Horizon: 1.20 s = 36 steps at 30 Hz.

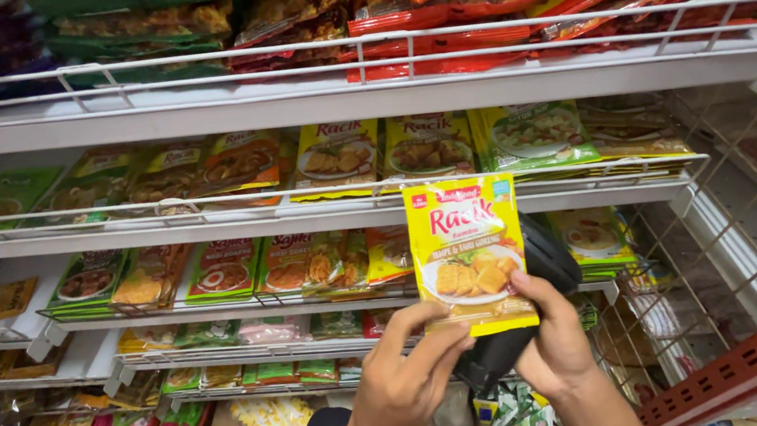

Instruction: The person uses a handheld scanner to scan packets of seasoning and boxes of milk from a cardboard box, then places the items onto store shelves.

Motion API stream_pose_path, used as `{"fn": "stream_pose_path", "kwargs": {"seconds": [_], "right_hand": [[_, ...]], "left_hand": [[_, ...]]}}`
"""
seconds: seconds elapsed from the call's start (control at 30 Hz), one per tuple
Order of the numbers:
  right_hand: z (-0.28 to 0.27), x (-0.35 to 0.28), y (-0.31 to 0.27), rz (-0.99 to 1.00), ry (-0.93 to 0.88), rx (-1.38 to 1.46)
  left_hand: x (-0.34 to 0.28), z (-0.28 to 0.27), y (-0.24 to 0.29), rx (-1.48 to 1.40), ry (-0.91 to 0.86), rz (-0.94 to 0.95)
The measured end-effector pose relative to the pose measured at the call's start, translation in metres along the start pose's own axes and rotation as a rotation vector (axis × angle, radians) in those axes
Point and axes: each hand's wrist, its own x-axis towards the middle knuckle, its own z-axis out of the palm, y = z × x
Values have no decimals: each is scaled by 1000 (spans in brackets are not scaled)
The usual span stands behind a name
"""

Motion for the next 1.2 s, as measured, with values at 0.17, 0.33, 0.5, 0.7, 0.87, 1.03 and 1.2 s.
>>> {"fn": "stream_pose_path", "kwargs": {"seconds": [0.17,0.33,0.5,0.7,0.87,1.03,1.2], "right_hand": [[2,-1,12,-327,100,-233],[9,-4,18,-501,87,-384],[23,-2,20,-593,51,-585],[57,25,15,-525,-69,-650],[88,51,22,-548,-68,-655],[99,68,21,-596,-5,-816],[107,68,14,-531,-61,-965]], "left_hand": [[-2,-4,-12,-35,93,6],[4,-14,-16,7,105,41],[12,-31,-16,99,147,131],[28,-52,-33,236,209,125],[56,-63,-65,380,210,107],[79,-63,-88,448,261,68],[90,-61,-98,578,248,91]]}}
